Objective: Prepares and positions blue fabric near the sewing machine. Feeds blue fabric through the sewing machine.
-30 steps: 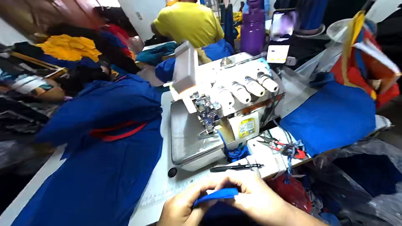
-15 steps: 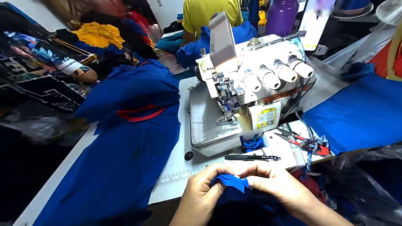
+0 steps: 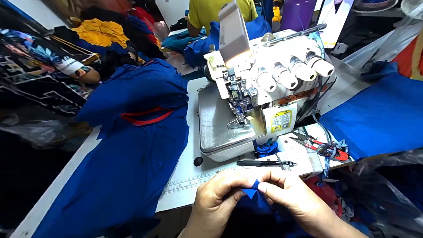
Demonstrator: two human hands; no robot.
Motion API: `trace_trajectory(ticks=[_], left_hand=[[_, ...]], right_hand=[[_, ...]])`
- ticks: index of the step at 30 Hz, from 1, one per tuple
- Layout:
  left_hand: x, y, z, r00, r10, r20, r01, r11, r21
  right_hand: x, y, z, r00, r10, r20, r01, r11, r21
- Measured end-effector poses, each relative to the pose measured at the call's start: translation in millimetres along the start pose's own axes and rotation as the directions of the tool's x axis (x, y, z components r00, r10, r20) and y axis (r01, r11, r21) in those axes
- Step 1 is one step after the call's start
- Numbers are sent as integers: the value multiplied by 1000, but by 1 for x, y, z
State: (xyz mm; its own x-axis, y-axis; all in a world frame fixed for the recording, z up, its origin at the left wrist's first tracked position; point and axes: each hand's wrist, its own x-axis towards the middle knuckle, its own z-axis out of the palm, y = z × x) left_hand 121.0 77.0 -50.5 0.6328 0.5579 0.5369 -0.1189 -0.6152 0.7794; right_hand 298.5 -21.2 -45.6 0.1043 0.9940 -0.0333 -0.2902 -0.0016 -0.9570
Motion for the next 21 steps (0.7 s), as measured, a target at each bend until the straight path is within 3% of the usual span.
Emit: trace_trajectory(ticks=[8,12,14,21], left_hand=[[-4,-5,-6,987,-39,-153,42,999,19],[-4,7,-11,998,64,-16,-61,985,160],[-2,12,-7,999,22,40,-30,979,200],[6,11,0,992,-129,-5,129,984,120]], right_hand=[[3,3,6,990,41,-133,-36,999,36],[2,7,10,976,-47,-212,44,999,-16],[-2,8,15,970,-122,-208,106,991,-87],[-9,11,19,950,-240,-198,210,965,-158]])
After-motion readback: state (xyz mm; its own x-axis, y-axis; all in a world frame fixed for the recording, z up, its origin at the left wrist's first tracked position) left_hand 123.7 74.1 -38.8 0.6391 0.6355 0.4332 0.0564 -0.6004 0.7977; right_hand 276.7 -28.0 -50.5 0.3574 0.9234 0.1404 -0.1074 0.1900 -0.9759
